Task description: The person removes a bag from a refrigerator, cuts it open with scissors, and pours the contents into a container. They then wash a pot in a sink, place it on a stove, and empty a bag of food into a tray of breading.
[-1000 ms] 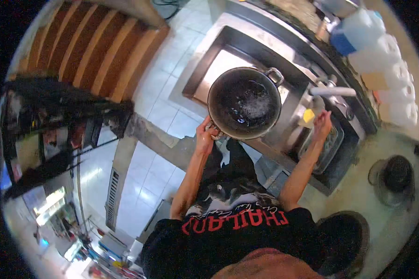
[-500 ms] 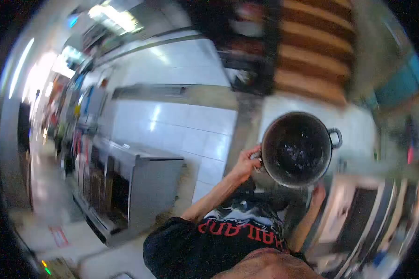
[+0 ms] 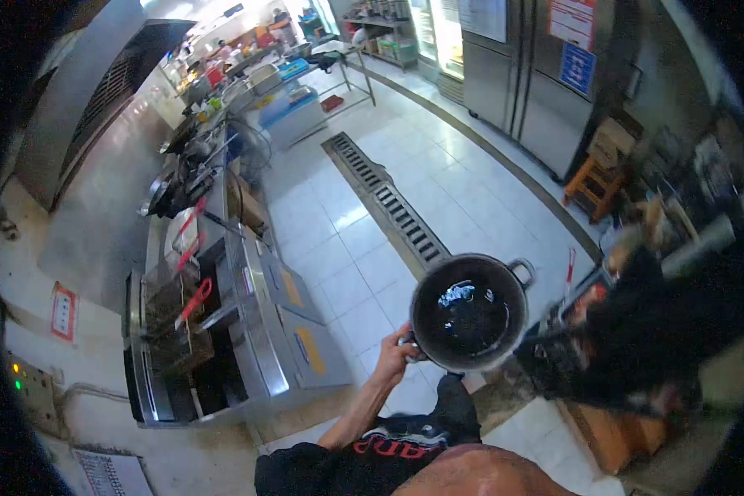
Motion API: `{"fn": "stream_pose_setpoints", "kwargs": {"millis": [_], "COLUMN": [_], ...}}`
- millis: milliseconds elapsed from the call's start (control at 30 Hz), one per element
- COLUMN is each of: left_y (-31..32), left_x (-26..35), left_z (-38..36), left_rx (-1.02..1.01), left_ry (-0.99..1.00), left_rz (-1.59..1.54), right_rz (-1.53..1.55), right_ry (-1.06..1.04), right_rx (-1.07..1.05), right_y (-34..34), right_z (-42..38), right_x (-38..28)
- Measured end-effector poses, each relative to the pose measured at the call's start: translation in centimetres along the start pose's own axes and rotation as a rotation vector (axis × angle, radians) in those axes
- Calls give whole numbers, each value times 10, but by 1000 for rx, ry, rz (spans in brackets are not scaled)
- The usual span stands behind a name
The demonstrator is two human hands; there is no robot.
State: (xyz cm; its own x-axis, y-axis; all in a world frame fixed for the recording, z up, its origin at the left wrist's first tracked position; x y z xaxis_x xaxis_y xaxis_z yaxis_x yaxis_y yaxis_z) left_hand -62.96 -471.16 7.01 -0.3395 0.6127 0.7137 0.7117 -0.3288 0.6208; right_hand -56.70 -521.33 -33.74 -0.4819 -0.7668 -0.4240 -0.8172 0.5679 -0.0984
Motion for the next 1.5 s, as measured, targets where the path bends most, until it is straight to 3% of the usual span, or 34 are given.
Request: {"fn": "stream_pose_setpoints", "kwargs": {"millis": [67, 133, 167, 233, 300, 367, 467, 500, 567, 600, 633, 667, 733, 933, 1033, 1133, 1167, 1233, 1300, 1400, 1433, 1500], "left_y": [1, 7, 5, 4, -3, -20, -28, 0, -3, -7, -9, -8, -6, 31, 30, 94, 61, 90, 87, 52, 75, 61], "left_x": [43, 97, 113, 152, 181, 216, 260, 291, 333, 348, 363, 381, 412, 501, 544, 616, 615, 653, 682, 717, 751, 794], "left_z": [73, 146, 179, 246, 333, 413, 547, 582, 675, 716, 748, 793, 883, 1138, 1270, 1374, 1428, 1512, 1601, 1737, 1780, 1868], "left_rx": [93, 152, 172, 213, 252, 286, 270, 347, 342, 353, 353, 344, 323, 420, 394, 572, 490, 459, 474, 584, 509, 468], "left_ry": [43, 90, 111, 196, 264, 298, 331, 312, 328, 318, 365, 371, 387, 433, 457, 434, 447, 461, 429, 443, 480, 444], "left_rz": [-19, -26, -35, -114, -134, -134, -180, -207, -169, -141, -160, -149, -129, -197, -268, -268, -246, -261, -254, -264, -336, -293], "right_rz": [-37, 59, 57, 19, -309, -13, -170, 246, -51, 181, 7, -111, -178, -309, -401, -526, -508, -335, -10, 27, -117, -318], "right_ry": [-184, -571, -654, -432, -935, -557, -684, -484, -186, -401, -211, -45, 38, -53, -229, -545, -669, -840, -744, -813, -919, -692], "right_rx": [-118, -341, -368, -262, -203, 285, 381, 223, 184, -144, -100, -54, -70, -92, -43, 43, 58, 70, 86, 122, 27, 134], "right_y": [-19, -41, -54, -83, -100, -88, -102, -116, -96, -85, -69, -50, -29, -39, -75, -87, -80, -53, -5, 7, 25, 16], "right_z": [34, 65, 105, 329, 371, 289, 349, 440, 442, 461, 445, 442, 471, 613, 680, 762, 785, 816, 795, 873, 861, 947], "right_x": [-103, -234, -299, -411, -627, -819, -928, -898, -885, -854, -840, -865, -938, -1274, -1489, -1768, -1870, -2062, -2208, -2307, -2327, -2286]}}
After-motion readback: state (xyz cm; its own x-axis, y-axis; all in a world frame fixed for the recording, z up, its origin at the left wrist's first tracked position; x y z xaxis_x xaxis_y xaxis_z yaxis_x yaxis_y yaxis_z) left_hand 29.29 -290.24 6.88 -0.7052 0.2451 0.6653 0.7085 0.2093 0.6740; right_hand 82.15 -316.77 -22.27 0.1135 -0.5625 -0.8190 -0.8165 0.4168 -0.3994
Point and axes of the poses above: each hand's wrist, its own z-axis towards the middle knuckle, its own y-axis out of the palm, x = y × z, the point moved 7 cm from there along z, towards the middle knuckle, and after that the axes turned 11 degrees about -z, right-handed, at the moved point
